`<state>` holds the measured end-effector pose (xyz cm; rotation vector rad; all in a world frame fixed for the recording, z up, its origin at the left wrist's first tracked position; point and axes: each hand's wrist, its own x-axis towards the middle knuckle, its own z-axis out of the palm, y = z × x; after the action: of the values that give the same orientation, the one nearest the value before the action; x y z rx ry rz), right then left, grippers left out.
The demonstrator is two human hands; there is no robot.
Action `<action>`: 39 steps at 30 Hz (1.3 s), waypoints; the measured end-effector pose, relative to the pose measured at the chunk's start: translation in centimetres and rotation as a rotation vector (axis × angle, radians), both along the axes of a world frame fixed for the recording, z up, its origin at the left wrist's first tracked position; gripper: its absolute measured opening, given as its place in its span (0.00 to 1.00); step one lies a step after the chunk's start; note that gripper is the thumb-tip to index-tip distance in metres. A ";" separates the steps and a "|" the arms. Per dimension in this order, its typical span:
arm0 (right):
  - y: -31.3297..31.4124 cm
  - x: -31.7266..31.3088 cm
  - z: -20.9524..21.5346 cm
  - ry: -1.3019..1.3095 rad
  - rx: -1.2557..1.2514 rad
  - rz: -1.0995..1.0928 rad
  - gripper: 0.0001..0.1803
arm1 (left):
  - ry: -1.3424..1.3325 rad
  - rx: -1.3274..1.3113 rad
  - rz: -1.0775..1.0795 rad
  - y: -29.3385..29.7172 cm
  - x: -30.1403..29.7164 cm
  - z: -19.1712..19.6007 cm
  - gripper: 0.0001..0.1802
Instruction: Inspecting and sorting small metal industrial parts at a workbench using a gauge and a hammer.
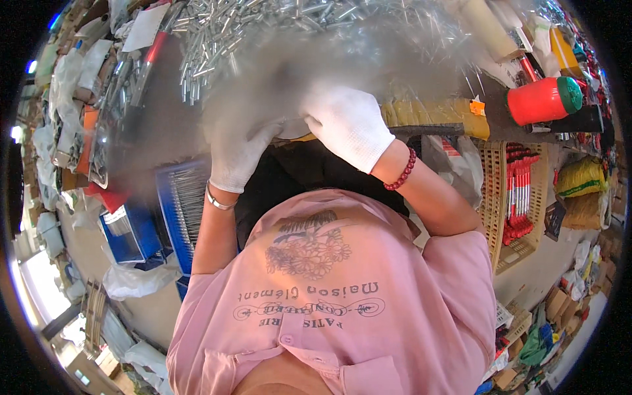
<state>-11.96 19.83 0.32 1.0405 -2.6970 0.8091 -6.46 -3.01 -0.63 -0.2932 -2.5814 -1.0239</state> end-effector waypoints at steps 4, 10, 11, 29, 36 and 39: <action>-0.1 0.0 -0.3 0.013 -0.002 -0.004 0.01 | 0.005 -0.003 0.005 -0.1 0.1 0.1 0.10; -0.4 -0.9 -0.3 0.041 -0.061 0.060 0.02 | 0.036 0.014 -0.024 -0.4 -0.4 -0.4 0.08; -0.4 -1.0 -0.4 0.041 -0.061 0.058 0.02 | 0.036 0.014 -0.025 -0.5 -0.5 -0.6 0.08; 7.9 -5.0 -0.9 0.047 0.031 -0.403 0.04 | 0.055 -0.027 -0.100 -0.7 0.3 -0.3 0.08; 7.0 -6.6 -2.8 0.043 0.103 -0.314 0.09 | 0.056 -0.056 -0.080 -0.6 0.2 -0.5 0.08; 7.4 -6.9 -2.6 0.064 0.008 -0.270 0.09 | 0.063 -0.053 -0.078 -0.5 0.3 -0.4 0.08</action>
<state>-18.85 27.22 -2.25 0.6692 -2.7069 0.7032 -6.13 -3.51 -0.99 -0.4363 -2.5609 -0.9580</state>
